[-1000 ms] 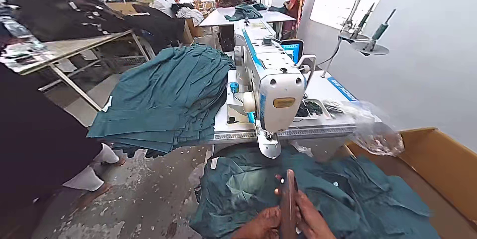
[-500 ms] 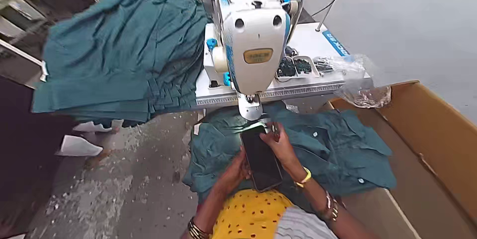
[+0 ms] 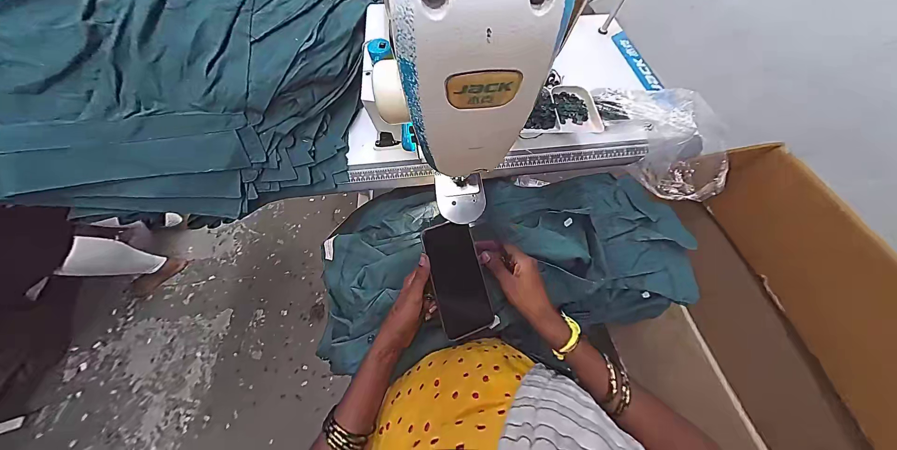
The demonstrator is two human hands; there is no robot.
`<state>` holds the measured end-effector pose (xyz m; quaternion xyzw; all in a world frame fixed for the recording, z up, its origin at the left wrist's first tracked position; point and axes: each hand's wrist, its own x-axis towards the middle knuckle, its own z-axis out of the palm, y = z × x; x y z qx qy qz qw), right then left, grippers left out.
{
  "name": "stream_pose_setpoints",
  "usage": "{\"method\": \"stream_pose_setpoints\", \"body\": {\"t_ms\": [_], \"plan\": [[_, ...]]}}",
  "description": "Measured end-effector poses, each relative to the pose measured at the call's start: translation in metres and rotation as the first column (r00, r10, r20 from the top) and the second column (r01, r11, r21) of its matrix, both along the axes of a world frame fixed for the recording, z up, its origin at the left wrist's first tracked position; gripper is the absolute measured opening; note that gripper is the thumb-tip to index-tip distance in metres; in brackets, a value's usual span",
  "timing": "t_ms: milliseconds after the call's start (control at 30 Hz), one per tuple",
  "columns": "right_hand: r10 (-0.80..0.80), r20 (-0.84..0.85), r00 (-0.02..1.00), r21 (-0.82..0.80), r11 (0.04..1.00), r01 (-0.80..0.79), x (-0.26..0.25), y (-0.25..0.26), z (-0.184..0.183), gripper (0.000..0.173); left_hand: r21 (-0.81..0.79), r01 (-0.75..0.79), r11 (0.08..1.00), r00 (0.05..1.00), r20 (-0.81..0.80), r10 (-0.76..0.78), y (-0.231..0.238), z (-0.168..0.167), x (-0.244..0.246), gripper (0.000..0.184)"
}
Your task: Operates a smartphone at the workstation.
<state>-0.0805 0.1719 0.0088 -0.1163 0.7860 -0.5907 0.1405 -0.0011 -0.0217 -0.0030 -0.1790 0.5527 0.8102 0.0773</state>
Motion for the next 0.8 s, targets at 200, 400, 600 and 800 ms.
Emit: {"method": "stream_pose_setpoints", "body": {"t_ms": [200, 400, 600, 800], "plan": [[-0.084, 0.016, 0.996, -0.162, 0.983, 0.086, 0.022, -0.013, -0.012, 0.031, 0.022, -0.032, 0.999, 0.999, 0.021, 0.031, -0.007, -0.004, -0.007, 0.047], [-0.094, 0.059, 0.994, -0.175, 0.979, 0.103, 0.016, 0.002, -0.008, 0.026, 0.047, -0.015, 0.999, 1.0, 0.016, 0.015, 0.006, -0.011, -0.015, 0.043], [-0.009, 0.0, 1.0, -0.054, 0.998, 0.009, 0.001, 0.013, -0.004, 0.025, 0.032, 0.031, 0.999, 1.0, 0.006, -0.031, 0.005, -0.01, -0.018, 0.046], [0.02, -0.508, 0.861, 0.224, 0.968, 0.11, -0.027, 0.01, -0.001, 0.026, 0.014, 0.105, 0.994, 0.994, -0.031, -0.105, 0.006, -0.011, -0.012, 0.044]]}}
